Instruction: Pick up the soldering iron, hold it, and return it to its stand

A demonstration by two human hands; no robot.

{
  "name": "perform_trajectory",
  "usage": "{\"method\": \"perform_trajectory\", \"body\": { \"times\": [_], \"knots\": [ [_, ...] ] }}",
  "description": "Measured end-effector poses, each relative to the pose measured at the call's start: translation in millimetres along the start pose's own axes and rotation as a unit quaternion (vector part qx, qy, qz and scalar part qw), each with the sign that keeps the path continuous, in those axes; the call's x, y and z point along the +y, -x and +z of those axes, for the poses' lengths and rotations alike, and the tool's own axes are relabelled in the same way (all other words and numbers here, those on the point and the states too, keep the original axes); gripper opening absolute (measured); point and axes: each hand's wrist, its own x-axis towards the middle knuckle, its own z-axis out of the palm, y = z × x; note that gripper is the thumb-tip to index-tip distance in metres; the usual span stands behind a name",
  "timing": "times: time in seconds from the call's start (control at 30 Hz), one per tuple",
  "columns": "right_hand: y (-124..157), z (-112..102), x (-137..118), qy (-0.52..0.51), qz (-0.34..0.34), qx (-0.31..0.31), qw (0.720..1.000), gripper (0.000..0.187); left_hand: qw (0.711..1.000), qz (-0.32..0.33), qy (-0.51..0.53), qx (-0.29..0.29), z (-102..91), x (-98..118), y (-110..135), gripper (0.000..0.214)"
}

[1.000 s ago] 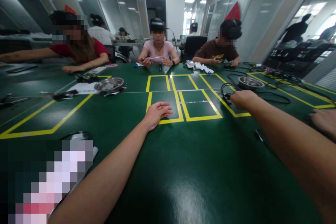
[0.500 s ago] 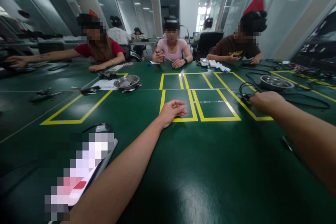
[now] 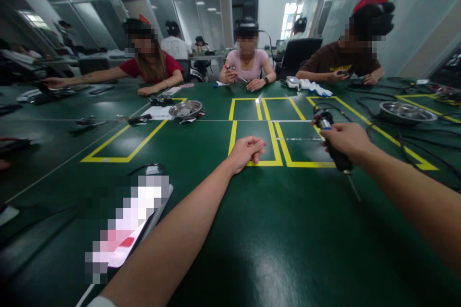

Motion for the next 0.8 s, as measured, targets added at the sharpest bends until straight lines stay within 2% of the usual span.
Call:
{"method": "perform_trajectory", "body": {
  "times": [0.03, 0.1, 0.17, 0.2, 0.3, 0.4, 0.53, 0.8],
  "knots": [
    [15.0, 12.3, -7.4, -0.116, 0.031, -0.045, 0.992, 0.020, 1.000, -0.006, -0.011, 0.001, 0.3, 1.0, 0.1, 0.030],
    [45.0, 36.0, -18.6, -0.302, 0.046, -0.135, 0.943, 0.018, 0.999, -0.032, -0.014, 0.007, 2.3, 3.6, -0.4, 0.039],
    [70.3, 56.1, -23.6, -0.410, 0.038, -0.197, 0.890, 0.020, 0.998, -0.064, 0.007, 0.007, 6.2, 6.1, -1.9, 0.046],
    [79.7, 64.1, -24.0, -0.433, 0.029, -0.216, 0.875, 0.024, 0.997, -0.076, 0.016, 0.001, 8.6, 7.0, -2.8, 0.048],
    [94.4, 78.2, -19.7, -0.448, -0.006, -0.251, 0.858, 0.038, 0.996, -0.083, 0.007, -0.018, 15.8, 7.0, -5.5, 0.047],
    [95.1, 79.6, -13.3, -0.456, -0.029, -0.275, 0.846, 0.046, 0.998, -0.066, -0.018, -0.011, 19.9, 4.2, -6.6, 0.032],
    [92.4, 75.5, -7.7, -0.463, -0.043, -0.291, 0.836, 0.049, 0.999, -0.049, -0.004, 0.000, 21.0, 3.1, -5.5, 0.019],
    [91.3, 75.1, -4.6, -0.473, -0.051, -0.304, 0.825, 0.050, 0.997, -0.043, 0.046, 0.036, 18.7, 3.5, -9.0, 0.023]
  ]
}}
